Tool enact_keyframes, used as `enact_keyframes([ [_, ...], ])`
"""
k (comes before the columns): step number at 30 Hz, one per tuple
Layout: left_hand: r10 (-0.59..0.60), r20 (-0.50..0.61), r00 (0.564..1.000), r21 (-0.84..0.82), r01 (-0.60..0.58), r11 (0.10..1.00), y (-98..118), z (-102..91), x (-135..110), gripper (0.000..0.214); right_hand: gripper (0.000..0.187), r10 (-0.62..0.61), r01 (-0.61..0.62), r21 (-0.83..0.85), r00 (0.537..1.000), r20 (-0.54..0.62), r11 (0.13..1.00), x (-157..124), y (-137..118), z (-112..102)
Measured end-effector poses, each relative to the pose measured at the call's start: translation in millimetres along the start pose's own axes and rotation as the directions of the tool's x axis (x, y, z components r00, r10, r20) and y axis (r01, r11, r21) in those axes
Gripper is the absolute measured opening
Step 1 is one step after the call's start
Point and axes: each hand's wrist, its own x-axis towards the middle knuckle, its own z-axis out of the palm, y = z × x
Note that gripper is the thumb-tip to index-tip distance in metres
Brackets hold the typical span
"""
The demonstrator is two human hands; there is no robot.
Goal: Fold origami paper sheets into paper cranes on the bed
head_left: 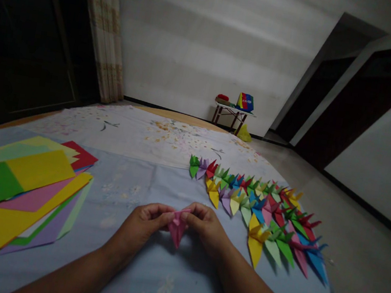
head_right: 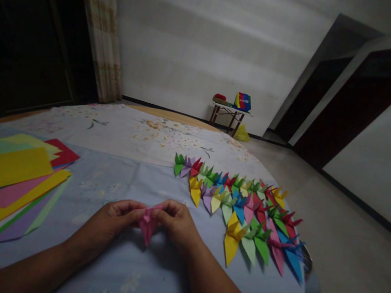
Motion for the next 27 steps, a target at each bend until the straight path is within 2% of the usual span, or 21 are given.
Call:
enact_keyframes([
  [4,-0.006,0.009,1.0,-0.034,0.006,0.999,-2.2,-0.4,0.2,0.02,0.027,-0.005,0.005,0.017,1.0,-0.005,1.0,0.6,2.1,0.4],
  [8,0.01,-0.041,0.999,0.038,-0.008,0.999,-2.5,-0.2,0.4,0.02,0.028,0.016,-0.016,0.0,0.999,-0.04,1.0,1.1,4.1,2.6],
  [14,0.047,-0.112,0.993,0.121,-0.033,0.992,-0.8,0.2,0.3,0.021,0.031,0.042,-0.043,-0.024,0.999,-0.023,0.999,1.3,4.6,6.6],
  [19,0.054,-0.103,0.993,0.141,-0.039,0.989,1.8,4.2,-1.1,0.019,0.032,0.042,-0.047,-0.064,0.995,-0.088,0.997,1.9,2.0,8.0],
  [27,0.082,-0.086,0.993,0.198,-0.063,0.978,-2.5,1.9,-0.4,0.021,0.037,0.063,-0.068,-0.111,0.997,-0.048,0.992,0.9,1.5,6.7],
])
